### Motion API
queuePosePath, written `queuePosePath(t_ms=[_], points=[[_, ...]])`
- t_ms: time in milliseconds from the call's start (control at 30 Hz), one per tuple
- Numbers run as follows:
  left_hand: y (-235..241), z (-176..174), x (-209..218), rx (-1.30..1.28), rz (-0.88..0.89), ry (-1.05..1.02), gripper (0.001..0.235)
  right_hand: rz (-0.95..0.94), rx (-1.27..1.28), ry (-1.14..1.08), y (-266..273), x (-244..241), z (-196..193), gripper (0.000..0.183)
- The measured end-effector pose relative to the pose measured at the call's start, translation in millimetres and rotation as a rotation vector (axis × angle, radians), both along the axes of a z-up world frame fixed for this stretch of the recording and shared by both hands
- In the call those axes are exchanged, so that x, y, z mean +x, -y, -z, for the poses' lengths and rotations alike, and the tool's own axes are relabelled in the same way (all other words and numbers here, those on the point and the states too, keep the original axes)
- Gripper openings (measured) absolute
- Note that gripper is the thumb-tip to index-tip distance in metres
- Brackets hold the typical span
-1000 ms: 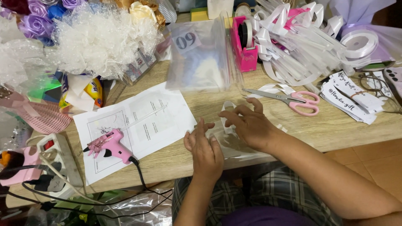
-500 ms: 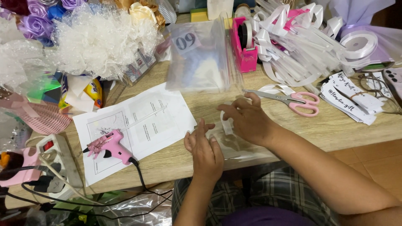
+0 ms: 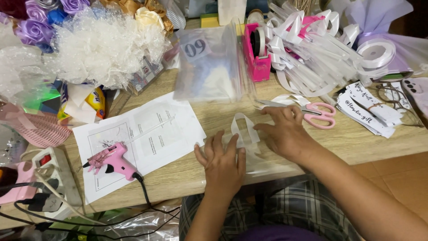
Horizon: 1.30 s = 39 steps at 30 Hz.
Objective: The person assembles a small transparent plastic bag by attaching a white ribbon handle. They apply hot glue to the bag, press the ribbon into place, and then affix a small paper label to the handle.
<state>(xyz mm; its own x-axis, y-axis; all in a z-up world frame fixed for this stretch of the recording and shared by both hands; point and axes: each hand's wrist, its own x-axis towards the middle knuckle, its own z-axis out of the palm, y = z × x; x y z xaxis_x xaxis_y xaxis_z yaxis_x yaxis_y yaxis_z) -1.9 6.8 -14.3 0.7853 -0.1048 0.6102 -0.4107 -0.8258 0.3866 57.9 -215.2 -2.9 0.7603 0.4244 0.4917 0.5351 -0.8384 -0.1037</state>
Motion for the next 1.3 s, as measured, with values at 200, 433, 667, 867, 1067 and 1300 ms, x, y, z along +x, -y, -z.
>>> queuePosePath(t_ms=[200,433,667,867,1067,1300], points=[[4.4,-12.2,-0.3,0.137,-0.031,-0.258,0.052,0.037,-0.043,0.063,-15.7,-12.1,10.3,0.020],[5.5,-33.0,1.3,0.141,0.006,-0.552,0.063,0.139,-0.172,-0.212,-25.5,-17.6,-5.0,0.027],[5.7,-34.6,2.9,0.186,0.036,-0.646,0.071,0.125,-0.148,-0.251,-29.4,-21.2,-27.3,0.027],[5.3,-39.9,1.4,0.202,0.061,-0.649,0.070,0.100,-0.054,-0.088,-28.5,-28.1,-20.9,0.030],[3.2,-22.9,3.4,0.157,0.073,-0.517,0.073,0.073,0.248,0.015,-8.5,-12.5,1.9,0.069],[-0.2,4.9,1.5,0.184,0.101,-0.135,0.073,0.016,0.155,-0.175,-21.6,-24.2,7.6,0.072]])
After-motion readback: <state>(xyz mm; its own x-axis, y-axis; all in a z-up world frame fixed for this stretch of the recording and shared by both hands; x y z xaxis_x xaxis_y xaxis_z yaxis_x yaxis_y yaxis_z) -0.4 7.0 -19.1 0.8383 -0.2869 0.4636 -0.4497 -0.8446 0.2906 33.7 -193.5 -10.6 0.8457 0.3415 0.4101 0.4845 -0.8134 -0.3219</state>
